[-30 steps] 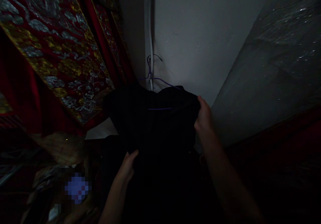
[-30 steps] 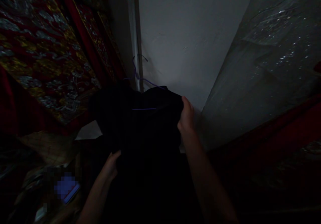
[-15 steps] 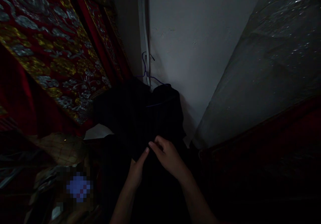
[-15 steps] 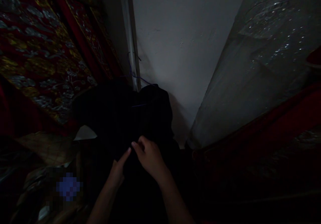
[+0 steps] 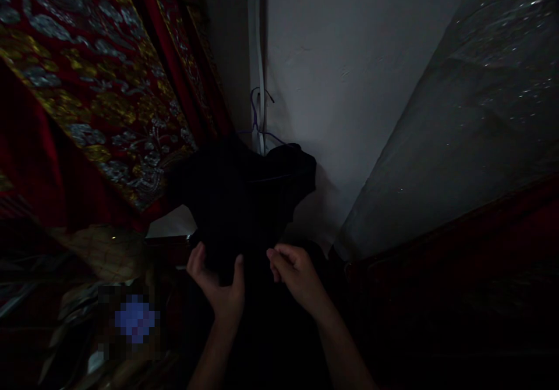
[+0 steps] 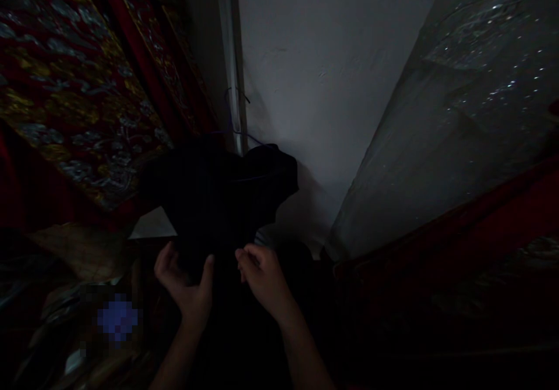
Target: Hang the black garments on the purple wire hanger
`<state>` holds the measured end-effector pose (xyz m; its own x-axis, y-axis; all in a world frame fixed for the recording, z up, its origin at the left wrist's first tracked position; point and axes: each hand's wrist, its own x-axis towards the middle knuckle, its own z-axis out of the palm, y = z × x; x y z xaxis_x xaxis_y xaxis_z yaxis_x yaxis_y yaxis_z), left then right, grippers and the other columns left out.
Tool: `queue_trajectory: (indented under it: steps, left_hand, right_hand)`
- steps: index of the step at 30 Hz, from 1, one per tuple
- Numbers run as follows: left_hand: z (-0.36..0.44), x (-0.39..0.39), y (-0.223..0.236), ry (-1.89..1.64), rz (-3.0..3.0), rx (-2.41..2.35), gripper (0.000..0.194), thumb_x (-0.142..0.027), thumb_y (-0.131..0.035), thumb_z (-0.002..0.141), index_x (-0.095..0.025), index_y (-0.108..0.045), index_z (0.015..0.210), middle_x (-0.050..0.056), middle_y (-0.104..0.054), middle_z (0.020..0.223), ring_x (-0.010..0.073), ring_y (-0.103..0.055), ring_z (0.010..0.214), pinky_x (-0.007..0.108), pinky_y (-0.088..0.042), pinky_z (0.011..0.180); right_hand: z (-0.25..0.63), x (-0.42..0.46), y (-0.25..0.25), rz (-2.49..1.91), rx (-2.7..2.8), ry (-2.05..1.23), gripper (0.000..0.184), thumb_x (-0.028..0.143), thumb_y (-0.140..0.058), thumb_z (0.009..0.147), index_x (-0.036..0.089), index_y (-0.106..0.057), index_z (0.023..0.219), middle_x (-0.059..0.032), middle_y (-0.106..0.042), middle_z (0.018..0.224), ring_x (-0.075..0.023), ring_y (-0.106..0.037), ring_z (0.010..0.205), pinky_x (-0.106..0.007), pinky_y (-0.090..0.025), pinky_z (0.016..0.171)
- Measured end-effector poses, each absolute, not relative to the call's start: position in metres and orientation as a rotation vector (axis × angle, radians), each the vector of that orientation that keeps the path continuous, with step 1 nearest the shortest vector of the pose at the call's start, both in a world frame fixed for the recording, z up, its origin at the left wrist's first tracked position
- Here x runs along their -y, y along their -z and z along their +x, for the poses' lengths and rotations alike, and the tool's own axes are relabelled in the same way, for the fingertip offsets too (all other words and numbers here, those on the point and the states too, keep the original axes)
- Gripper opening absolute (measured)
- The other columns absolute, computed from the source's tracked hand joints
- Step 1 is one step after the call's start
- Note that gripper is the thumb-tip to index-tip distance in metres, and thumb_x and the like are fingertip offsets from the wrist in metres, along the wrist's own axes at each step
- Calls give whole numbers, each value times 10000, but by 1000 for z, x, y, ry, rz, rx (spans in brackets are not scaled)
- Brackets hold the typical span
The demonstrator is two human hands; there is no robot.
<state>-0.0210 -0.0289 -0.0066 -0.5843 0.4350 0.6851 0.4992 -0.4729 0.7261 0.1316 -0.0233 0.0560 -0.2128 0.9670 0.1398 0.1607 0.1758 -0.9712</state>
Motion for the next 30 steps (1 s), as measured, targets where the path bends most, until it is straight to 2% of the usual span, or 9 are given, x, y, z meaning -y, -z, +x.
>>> queue_trajectory:
  steps: [5, 8, 10, 14, 22, 30]
  left_hand:
    - [-8, 38, 5, 2147, -2000, 1600, 267, -244, -614, 895, -202, -602, 1158, 86, -631, 1112, 229, -625, 1055, 365, -513, 917]
    - [-3, 40, 0, 2220, -2138, 1637, 109, -268, -561, 925, -193, -637, 951, 34, -637, 860, 174, -626, 791, 282, -510, 729]
    - [-4, 40, -4, 2232, -2170, 1660, 142, -297, -568, 921, -193, -636, 853, 11, -603, 759, 157, -585, 695, 261, -479, 663]
    - [-8, 41, -6, 2249, -2162, 1661, 162, -296, -598, 904, -192, -635, 784, 2, -589, 729, 148, -555, 660, 245, -439, 625]
    - [-19, 42, -5, 2273, -2161, 1677, 179, -277, -598, 910, -190, -621, 754, -5, -576, 734, 146, -554, 691, 242, -428, 655]
    - [-28, 41, -10, 2323, -2147, 1684, 231, -312, -608, 908, -184, -610, 716, -12, -570, 691, 142, -545, 658, 241, -421, 636]
  right_hand:
    - [116, 31, -63, -1038, 1567, -1231, 430, 465, -537, 928, 194, -500, 597, 32, -481, 528, -106, -467, 522, -234, -348, 532]
    - [111, 35, -68, -999, 1526, -1257, 438, 475, -539, 935, 191, -505, 603, 29, -493, 551, -107, -479, 540, -235, -364, 549]
    - [110, 35, -69, -979, 1488, -1281, 427, 487, -538, 934, 189, -541, 629, 29, -501, 544, -107, -476, 525, -239, -367, 548]
    - [108, 34, -67, -967, 1427, -1317, 400, 496, -551, 916, 183, -604, 673, 28, -521, 504, -105, -449, 472, -247, -363, 527]
    - [98, 34, -68, -987, 1430, -1347, 334, 424, -557, 910, 173, -625, 701, 36, -519, 508, -101, -467, 475, -234, -361, 519]
    - [90, 37, -67, -991, 1480, -1305, 374, 477, -549, 920, 174, -603, 707, 38, -511, 517, -96, -455, 482, -225, -344, 507]
